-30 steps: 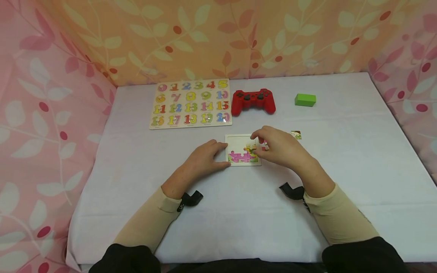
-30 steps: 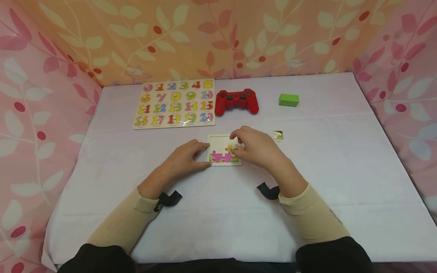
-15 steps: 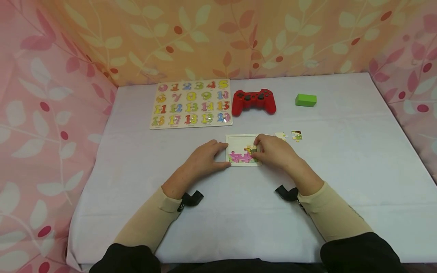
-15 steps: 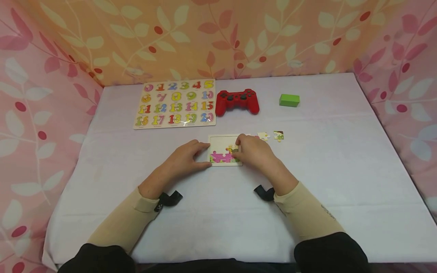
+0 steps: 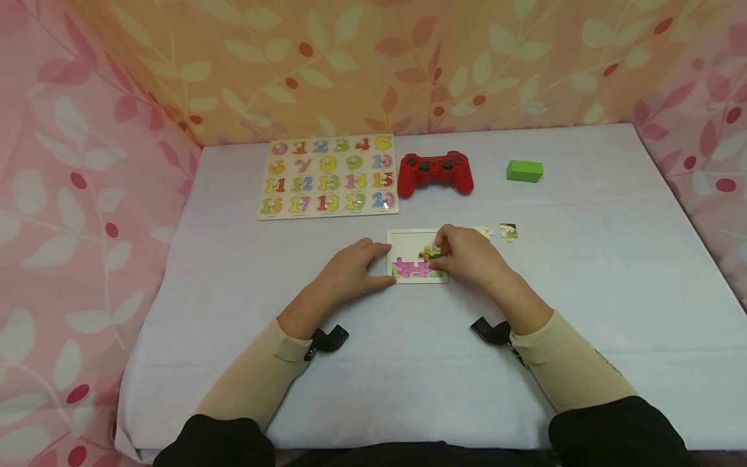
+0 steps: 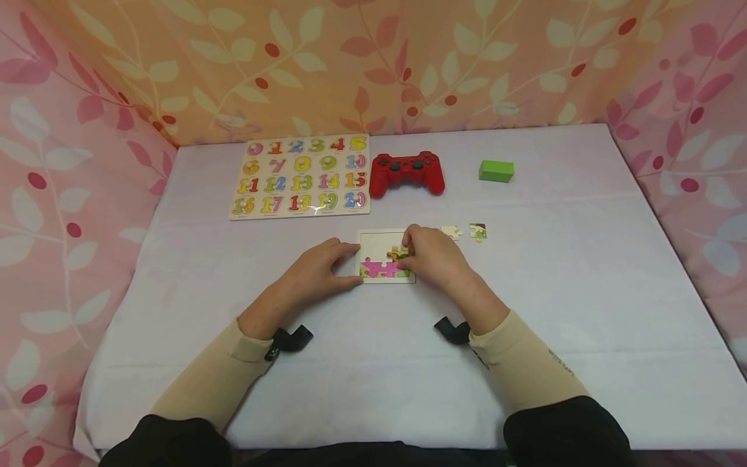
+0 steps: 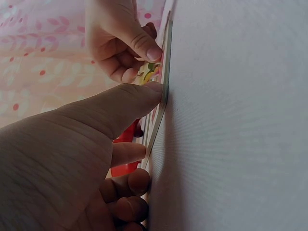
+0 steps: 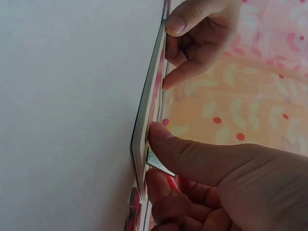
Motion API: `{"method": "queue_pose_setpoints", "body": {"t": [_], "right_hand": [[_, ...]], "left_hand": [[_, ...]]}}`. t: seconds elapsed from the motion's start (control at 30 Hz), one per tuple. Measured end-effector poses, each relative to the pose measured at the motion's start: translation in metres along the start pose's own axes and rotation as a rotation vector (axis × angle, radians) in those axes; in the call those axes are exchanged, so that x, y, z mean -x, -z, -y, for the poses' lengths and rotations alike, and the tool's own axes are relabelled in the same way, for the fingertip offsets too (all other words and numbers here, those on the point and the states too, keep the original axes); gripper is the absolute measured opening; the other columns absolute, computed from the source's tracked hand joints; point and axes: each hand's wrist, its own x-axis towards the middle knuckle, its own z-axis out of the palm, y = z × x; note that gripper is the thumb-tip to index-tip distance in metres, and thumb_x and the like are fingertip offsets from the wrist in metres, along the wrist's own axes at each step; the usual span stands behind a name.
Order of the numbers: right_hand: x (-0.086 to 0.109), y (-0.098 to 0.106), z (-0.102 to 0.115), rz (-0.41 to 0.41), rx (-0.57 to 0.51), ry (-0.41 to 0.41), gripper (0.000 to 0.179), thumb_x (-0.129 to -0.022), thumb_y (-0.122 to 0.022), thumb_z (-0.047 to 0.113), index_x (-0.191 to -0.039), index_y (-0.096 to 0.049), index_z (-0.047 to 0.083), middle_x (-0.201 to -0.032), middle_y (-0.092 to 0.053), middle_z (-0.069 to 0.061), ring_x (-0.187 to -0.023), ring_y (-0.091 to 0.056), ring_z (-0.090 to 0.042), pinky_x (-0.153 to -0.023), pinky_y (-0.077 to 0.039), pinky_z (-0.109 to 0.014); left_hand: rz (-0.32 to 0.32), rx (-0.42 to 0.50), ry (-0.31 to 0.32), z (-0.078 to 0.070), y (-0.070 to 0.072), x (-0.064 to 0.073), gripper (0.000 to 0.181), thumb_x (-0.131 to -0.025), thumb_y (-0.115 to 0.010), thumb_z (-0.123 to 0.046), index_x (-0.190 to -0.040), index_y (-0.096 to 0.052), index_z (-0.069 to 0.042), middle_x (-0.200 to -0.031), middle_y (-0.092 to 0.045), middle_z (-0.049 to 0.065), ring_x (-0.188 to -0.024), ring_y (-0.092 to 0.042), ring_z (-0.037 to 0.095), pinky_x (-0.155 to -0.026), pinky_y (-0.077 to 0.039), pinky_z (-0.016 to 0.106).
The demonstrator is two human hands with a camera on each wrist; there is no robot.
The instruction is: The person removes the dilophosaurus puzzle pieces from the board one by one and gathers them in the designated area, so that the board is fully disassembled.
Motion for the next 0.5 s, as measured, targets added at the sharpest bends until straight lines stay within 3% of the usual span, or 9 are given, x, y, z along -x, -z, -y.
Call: {"method": "queue_pose_setpoints", "body": {"t": [0.37,0.5], "right_hand": [[0.006,0.005,0.011,-0.027,0.065,0.080,0.033,-0.088,-0.079,0.014,-0.118,-0.072,0.003,-0.099,-0.069,-0.008,-0.092,-0.061,-0.026,-0.086,-0.049,-0.044],[0.013,0.017,0.016,-0.050,0.018,0.086,0.033,-0.090,-0.078,0.017,-0.121,-0.074,0.006,-0.105,-0.072,-0.007,-0.090,-0.060,-0.025,-0.081,-0.050,-0.042]], "left_hand": [[0.002,-0.002,0.000,0.000,0.001,0.000,0.070,-0.088,-0.080,-0.044,-0.147,-0.057,-0.013,-0.109,-0.060,-0.001,-0.092,-0.052,0.016,-0.077,-0.047,0.032],[0.002,-0.008,-0.010,0.000,0.001,-0.001,0.070,-0.088,-0.080,-0.044,-0.146,-0.057,-0.012,-0.112,-0.061,0.000,-0.094,-0.053,0.016,-0.079,-0.047,0.032]]}}
